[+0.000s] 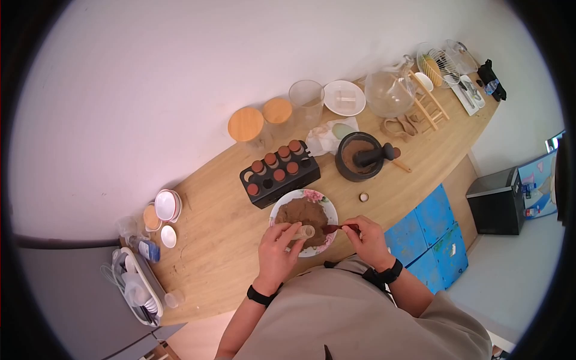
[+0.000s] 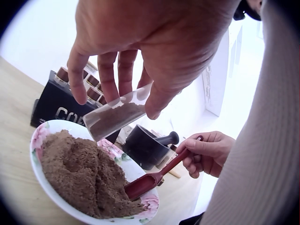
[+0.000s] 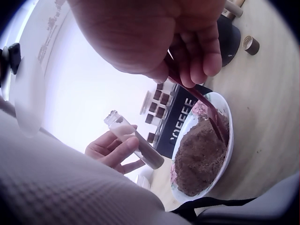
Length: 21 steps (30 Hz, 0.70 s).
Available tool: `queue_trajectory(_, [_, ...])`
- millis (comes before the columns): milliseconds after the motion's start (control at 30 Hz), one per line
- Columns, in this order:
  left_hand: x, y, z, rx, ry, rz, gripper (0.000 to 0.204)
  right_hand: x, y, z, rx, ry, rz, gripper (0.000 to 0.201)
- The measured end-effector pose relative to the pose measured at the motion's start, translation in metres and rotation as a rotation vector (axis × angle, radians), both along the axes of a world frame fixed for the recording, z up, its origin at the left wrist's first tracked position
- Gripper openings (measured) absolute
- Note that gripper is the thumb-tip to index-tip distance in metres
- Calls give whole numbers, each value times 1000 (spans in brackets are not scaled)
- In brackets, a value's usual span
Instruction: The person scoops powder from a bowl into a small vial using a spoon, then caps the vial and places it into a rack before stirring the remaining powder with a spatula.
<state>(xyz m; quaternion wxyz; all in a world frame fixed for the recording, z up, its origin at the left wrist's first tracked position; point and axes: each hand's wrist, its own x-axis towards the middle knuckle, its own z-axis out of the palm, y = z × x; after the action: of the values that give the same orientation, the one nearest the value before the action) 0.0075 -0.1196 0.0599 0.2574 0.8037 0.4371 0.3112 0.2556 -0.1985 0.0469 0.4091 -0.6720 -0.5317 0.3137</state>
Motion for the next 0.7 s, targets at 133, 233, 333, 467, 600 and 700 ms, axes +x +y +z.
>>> queue_trajectory(133, [0, 0, 1, 3, 4, -2, 41, 0, 0, -1, -4, 4, 8, 10])
queue_trajectory(233, [0, 0, 3, -45, 25, 3, 41, 0, 0, -8, -5, 32, -5, 11])
queue_trajectory(333, [0, 1, 2, -33, 16, -3, 41, 2, -1, -14, -61, 90, -37, 13])
queue_trajectory(467, [-1, 2, -3, -112, -75, 60, 39, 1, -2, -17, -67, 105, -47, 14])
queue_trajectory(600, [1, 2, -3, -96, -105, 23, 38, 0, -1, -15, -62, 114, -46, 14])
queue_trajectory(700, [-1, 3, -1, -114, -111, 87, 38, 1, -2, -15, -53, 132, -46, 14])
